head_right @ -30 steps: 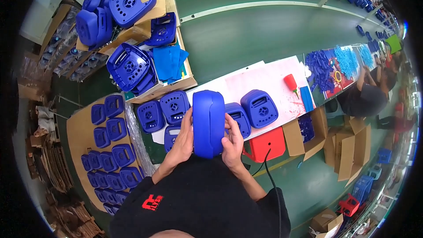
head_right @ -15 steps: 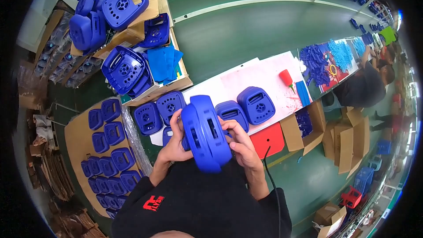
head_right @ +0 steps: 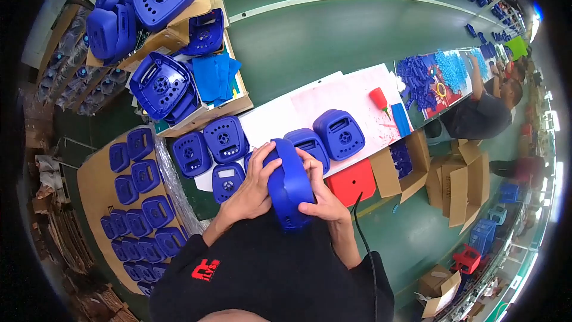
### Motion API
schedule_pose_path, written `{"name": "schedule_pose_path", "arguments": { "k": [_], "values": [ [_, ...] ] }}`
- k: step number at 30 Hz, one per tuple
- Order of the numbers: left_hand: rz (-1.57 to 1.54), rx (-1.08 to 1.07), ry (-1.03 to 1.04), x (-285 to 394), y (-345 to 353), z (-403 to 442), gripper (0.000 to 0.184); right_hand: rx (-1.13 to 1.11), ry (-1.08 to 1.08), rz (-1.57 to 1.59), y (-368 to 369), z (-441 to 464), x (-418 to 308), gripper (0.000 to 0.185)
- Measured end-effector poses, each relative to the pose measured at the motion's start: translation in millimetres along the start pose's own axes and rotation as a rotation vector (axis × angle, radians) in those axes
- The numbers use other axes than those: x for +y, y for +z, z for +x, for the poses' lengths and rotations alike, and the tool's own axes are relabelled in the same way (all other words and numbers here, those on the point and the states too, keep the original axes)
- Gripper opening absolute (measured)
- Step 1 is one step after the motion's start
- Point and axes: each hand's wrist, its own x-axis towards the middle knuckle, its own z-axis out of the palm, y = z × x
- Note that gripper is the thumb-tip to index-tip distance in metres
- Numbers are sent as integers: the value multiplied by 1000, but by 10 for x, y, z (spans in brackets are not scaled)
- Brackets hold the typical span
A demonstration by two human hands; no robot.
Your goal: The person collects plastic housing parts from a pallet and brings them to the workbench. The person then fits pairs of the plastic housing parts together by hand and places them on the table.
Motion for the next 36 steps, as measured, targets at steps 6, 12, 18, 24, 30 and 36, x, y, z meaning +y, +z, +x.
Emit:
{"name": "schedule_pose_path", "arguments": {
  "k": [6,12,18,24,30,36],
  "values": [
    [110,-93,99,36,-19,0,86,29,17,136,-37,-88,113,87],
    [25,-181,51,194,-83,37,73,76,-20,70,24,-184,143,89],
    [94,-294,73,354,-133,137,66,70,-52,24,-13,-242,247,93],
    [-230,-463,404,391,-172,291,48,58,-72,-60,-113,-317,329,99],
    [-393,388,-142,35,400,59,29,115,-88,225,-119,-327,464,102],
    [-10,74,-364,-127,440,-57,66,306,-80,640,-216,-471,490,94]
  ]
}}
